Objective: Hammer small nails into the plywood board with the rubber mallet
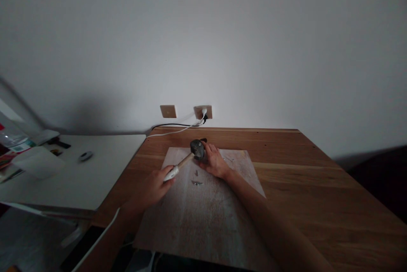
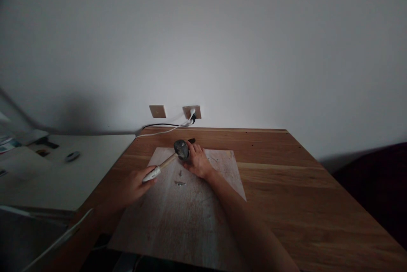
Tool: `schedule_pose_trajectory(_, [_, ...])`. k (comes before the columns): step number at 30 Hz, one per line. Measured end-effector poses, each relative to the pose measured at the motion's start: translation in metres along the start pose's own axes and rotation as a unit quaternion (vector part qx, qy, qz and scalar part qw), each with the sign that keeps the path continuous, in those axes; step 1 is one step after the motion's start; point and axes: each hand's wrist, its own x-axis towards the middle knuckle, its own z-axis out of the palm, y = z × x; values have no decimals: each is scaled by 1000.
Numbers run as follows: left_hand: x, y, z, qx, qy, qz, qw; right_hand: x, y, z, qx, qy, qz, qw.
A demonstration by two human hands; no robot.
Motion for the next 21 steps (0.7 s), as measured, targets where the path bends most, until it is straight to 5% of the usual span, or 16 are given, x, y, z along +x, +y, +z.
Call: schedule_pose_trajectory(21, [-1,-8,6,-45,21,4,999,0,1,-1,38,-12,20,999])
